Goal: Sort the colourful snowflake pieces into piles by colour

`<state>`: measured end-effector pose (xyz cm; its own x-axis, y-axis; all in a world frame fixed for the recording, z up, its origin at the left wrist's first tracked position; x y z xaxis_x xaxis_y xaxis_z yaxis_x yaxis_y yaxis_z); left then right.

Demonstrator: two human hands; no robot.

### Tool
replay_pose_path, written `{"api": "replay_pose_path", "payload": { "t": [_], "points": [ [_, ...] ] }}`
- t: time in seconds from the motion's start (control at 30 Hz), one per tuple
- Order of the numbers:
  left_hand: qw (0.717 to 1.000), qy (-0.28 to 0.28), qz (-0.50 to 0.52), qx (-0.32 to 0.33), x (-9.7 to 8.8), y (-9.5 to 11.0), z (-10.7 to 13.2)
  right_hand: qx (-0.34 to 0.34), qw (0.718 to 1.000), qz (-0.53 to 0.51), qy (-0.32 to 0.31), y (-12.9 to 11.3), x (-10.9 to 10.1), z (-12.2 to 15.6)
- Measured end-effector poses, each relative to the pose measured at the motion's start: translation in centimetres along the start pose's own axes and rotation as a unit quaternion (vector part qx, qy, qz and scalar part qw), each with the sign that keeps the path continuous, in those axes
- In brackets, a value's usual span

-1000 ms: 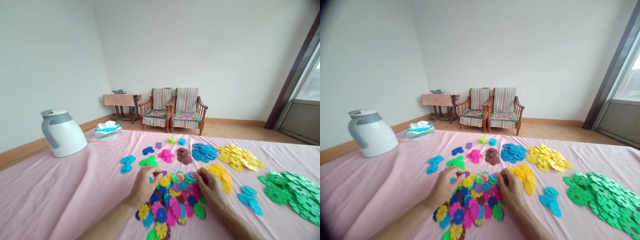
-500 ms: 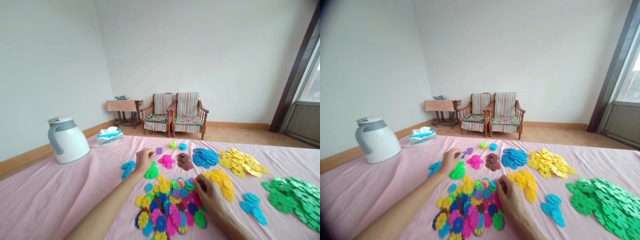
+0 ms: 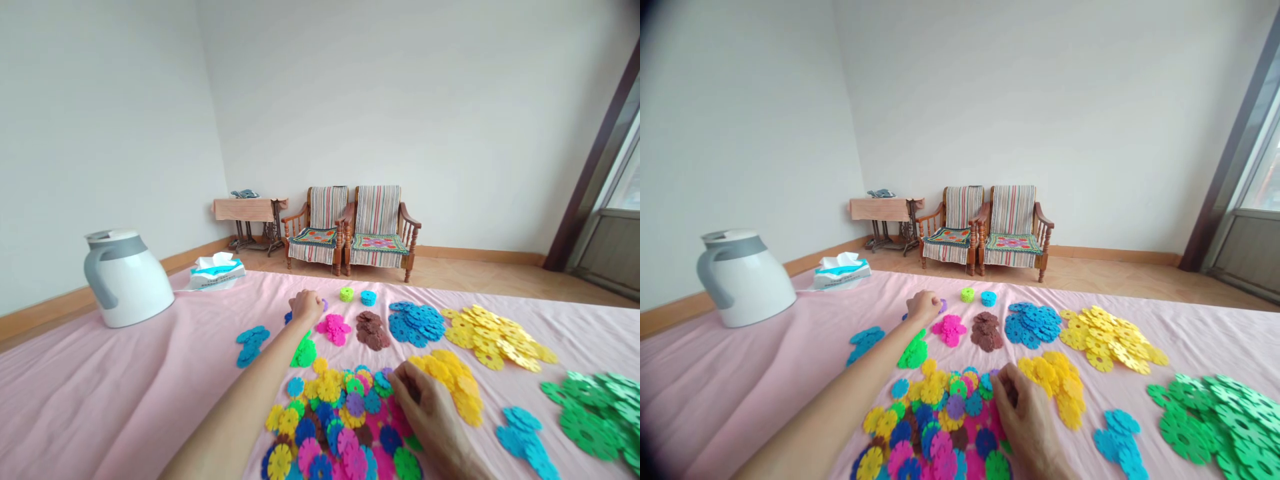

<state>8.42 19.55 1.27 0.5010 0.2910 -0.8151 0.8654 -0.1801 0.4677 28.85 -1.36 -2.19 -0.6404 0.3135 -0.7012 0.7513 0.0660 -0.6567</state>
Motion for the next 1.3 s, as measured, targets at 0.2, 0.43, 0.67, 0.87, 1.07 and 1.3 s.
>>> {"api": "replay_pose_path", "payload": {
  "t": [0.2,0.43,0.67,0.87,1.07,1.3],
  "points": [
    [0.998,-0.004,0.044,0.047,-1.5,0.5,1.4,0.004,1.000,-0.005,0.004,-0.2,-0.3,0.0],
    [0.958,-0.162,0.144,0.190,-2.8,5.5,8.6,0.016,0.999,-0.026,0.027,0.0,-1.0,0.1],
    [0.897,-0.252,0.127,0.340,-5.1,9.3,17.2,0.008,0.999,-0.025,0.027,0.0,-0.9,0.0],
    [0.899,-0.265,0.108,0.331,-4.4,9.3,18.1,0.011,0.999,-0.019,0.028,-0.1,-1.0,0.1],
    [0.898,-0.276,0.122,0.320,-4.3,8.8,17.8,0.008,0.999,-0.025,0.027,-0.4,-1.0,0.0],
    [0.892,-0.286,0.109,0.331,-4.3,8.5,18.0,0.006,0.999,-0.040,0.028,-0.3,-1.0,0.1]
  ]
}}
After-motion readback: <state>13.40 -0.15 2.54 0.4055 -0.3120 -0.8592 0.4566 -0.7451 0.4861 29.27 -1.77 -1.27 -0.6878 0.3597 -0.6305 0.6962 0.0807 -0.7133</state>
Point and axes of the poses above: each hand's wrist, its own z-axis away from the middle knuckle, its own x-axis out of the palm, y = z × x, the point moved 8 cm from there along -z, towards the middle knuckle, and after that the axes turned 6 degrees about z, right-handed, at the moved point
